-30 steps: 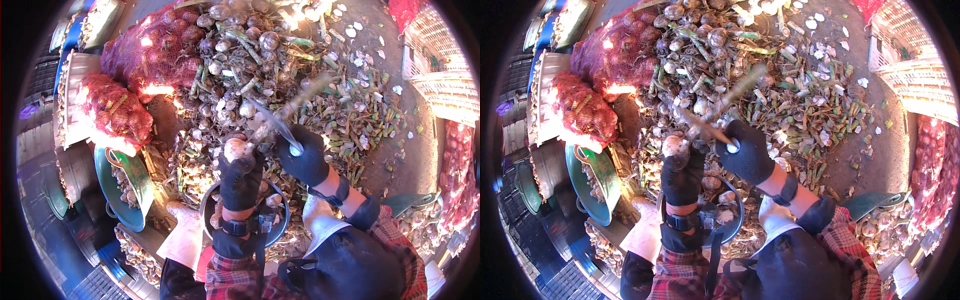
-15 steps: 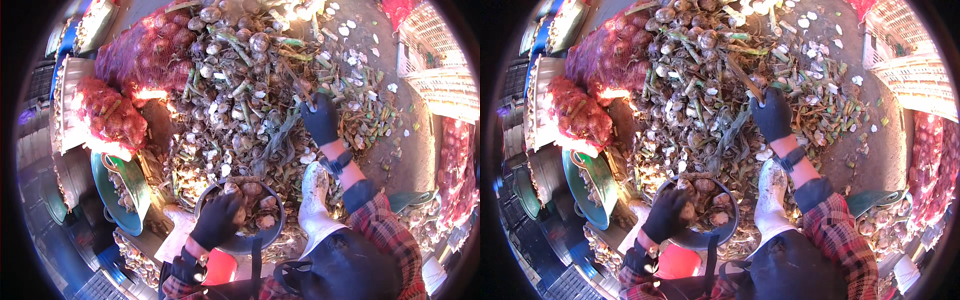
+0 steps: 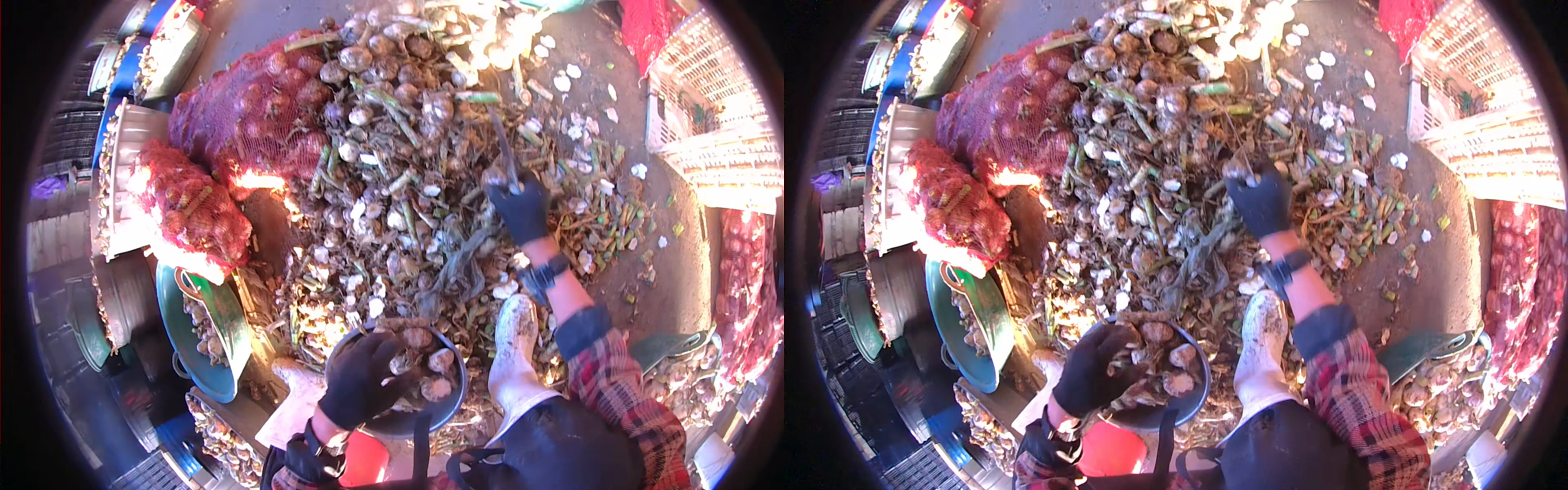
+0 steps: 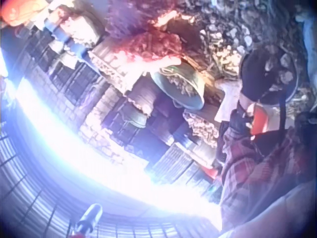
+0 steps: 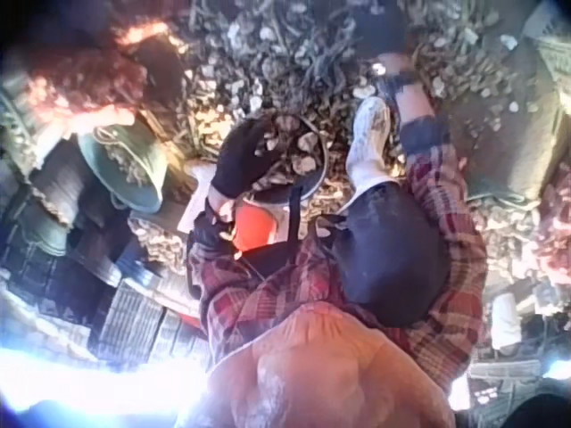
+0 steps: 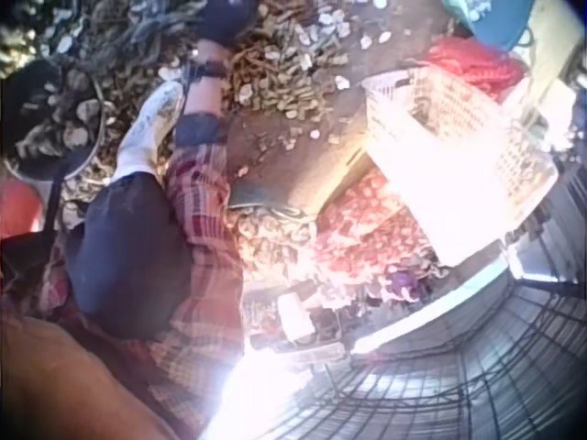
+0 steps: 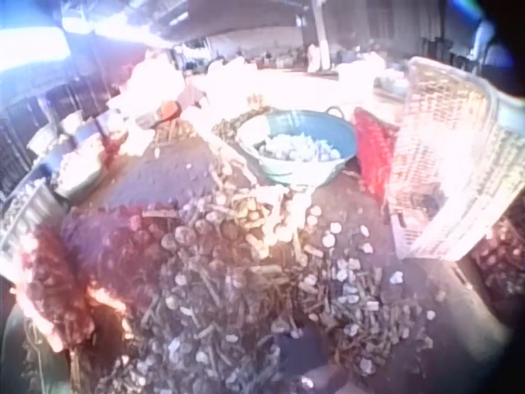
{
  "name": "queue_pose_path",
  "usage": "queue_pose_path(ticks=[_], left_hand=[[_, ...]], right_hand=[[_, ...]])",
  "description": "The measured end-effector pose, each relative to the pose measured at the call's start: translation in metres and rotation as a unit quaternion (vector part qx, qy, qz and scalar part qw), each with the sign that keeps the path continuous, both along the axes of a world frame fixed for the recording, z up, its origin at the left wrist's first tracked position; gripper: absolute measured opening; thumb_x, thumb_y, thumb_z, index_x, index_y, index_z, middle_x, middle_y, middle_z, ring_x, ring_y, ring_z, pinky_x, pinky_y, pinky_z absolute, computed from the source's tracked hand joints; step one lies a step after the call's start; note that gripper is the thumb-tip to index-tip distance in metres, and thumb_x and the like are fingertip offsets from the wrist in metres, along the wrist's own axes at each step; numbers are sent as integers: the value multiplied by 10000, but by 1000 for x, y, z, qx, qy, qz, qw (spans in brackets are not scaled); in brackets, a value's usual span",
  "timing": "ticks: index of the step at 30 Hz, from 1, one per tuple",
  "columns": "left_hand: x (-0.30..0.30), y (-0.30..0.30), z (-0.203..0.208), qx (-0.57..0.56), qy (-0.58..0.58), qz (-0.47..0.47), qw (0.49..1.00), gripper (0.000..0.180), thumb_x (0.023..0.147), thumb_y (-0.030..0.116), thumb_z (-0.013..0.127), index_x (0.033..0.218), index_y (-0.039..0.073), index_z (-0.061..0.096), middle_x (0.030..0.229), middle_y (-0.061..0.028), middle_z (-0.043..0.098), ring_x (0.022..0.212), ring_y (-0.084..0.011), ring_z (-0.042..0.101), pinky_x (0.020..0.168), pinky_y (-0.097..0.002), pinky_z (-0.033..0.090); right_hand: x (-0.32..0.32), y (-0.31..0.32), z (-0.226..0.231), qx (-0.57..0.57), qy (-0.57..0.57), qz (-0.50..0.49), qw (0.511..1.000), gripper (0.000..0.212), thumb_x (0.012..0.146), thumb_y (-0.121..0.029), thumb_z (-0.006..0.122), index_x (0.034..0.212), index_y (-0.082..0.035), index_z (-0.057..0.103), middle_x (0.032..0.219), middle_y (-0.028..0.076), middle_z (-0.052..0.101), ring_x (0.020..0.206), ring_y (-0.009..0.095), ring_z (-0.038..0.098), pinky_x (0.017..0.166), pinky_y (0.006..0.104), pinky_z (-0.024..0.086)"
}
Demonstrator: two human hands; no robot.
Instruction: The person processes garlic by picking up individual bulbs from a pile, trimming the roots and stems with a cleaver, and dropping the cleaned bulbs into a metal bowl. After filling the bowl, the person empties the garlic into a larger green basin and resumes trimming more bulbs.
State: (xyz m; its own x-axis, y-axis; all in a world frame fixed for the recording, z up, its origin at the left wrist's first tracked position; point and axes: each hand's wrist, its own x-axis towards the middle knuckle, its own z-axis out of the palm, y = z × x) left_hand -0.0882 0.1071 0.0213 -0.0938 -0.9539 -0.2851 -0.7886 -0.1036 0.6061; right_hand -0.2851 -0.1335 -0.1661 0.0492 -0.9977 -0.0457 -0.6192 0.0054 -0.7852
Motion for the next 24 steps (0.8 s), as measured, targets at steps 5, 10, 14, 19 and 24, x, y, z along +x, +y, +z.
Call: queue_pose_path(ticks=[5, 10, 14, 19, 24], left_hand=[[-26, -54, -35, -56, 243, 256, 934, 522, 780, 199, 730, 1213, 13, 507, 1086, -164, 606, 981, -240, 617, 840, -341, 492], [-40, -101, -50, 38, 469, 286, 835, 613, 801, 174, 714, 1295, -16, 406, 1159, -149, 548, 1052, -185, 548, 894, -322, 465], [-47, -104, -41, -79, 438, 287, 848, 570, 774, 127, 722, 1246, -4, 431, 1113, -119, 551, 1029, -174, 541, 899, -318, 455], [-25, -94, -45, -270, 170, -2, 948, 662, 667, 78, 766, 1236, 9, 436, 1072, -90, 557, 940, -154, 563, 817, -296, 473], [-30, -73, -59, -21, 277, 292, 915, 679, 617, 151, 787, 1207, 11, 483, 1079, -104, 557, 995, -185, 545, 877, -343, 445]], right_hand=[[7, 49, 98, -120, -218, 97, 964, 321, 665, -152, 797, 882, -41, 588, 960, 132, 668, 823, 222, 671, 727, 343, 526], [10, 84, 116, -46, -328, 190, 924, 345, 630, -81, 807, 880, -46, 572, 1064, 165, 639, 953, 259, 651, 787, 341, 512], [-14, 75, 132, -12, -264, 182, 947, 339, 620, -71, 809, 845, -62, 556, 1026, 166, 634, 919, 282, 653, 770, 344, 511], [-22, 78, 131, -103, -115, 298, 942, 262, 639, -99, 712, 838, -84, 543, 837, 98, 567, 688, 311, 607, 566, 380, 499], [-16, 79, 147, -133, -10, 338, 932, 254, 627, -148, 683, 820, -91, 526, 761, 91, 509, 623, 300, 580, 503, 398, 463]])
